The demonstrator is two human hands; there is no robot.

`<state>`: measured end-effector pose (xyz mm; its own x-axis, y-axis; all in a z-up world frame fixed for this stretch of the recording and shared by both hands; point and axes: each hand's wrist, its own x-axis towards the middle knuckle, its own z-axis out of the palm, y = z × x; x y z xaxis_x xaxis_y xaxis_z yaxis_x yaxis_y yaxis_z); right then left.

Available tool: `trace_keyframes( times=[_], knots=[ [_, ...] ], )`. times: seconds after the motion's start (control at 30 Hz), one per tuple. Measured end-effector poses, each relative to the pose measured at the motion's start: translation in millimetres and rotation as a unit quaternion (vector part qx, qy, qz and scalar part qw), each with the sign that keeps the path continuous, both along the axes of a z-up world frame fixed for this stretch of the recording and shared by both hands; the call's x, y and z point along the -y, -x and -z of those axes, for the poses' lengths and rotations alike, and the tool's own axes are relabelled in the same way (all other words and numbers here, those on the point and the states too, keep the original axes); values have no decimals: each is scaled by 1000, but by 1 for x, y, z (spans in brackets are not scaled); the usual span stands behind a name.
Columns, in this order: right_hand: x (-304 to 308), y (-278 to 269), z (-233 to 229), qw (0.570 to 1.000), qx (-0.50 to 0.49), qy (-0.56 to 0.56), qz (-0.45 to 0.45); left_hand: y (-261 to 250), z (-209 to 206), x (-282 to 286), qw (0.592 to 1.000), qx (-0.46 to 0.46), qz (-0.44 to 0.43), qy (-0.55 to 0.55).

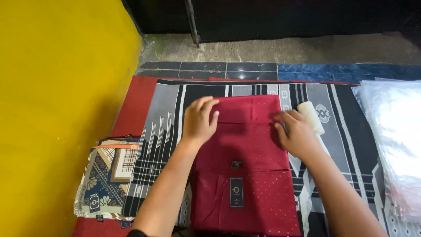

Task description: A person uses a lint roller to remove lint from a red piece of fabric and then folds it into a neat rectangle.

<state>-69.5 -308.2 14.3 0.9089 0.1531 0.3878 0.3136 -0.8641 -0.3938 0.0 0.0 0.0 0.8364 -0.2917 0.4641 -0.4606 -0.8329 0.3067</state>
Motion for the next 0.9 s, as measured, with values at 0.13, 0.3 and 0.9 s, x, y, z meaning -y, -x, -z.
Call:
trace_keyframes(
  times=[0.13,0.3,0.9],
  knots=[
    [0,-67,38,997,44,58,8,-18,-14,9,996,-56,-26,-69],
    [6,-100,62,997,16,70,29,-42,7,1,971,-161,-65,-164],
    [12,115,-44,955,-267,-129,-15,152,-59,-45,978,-173,105,-47]
  ],
)
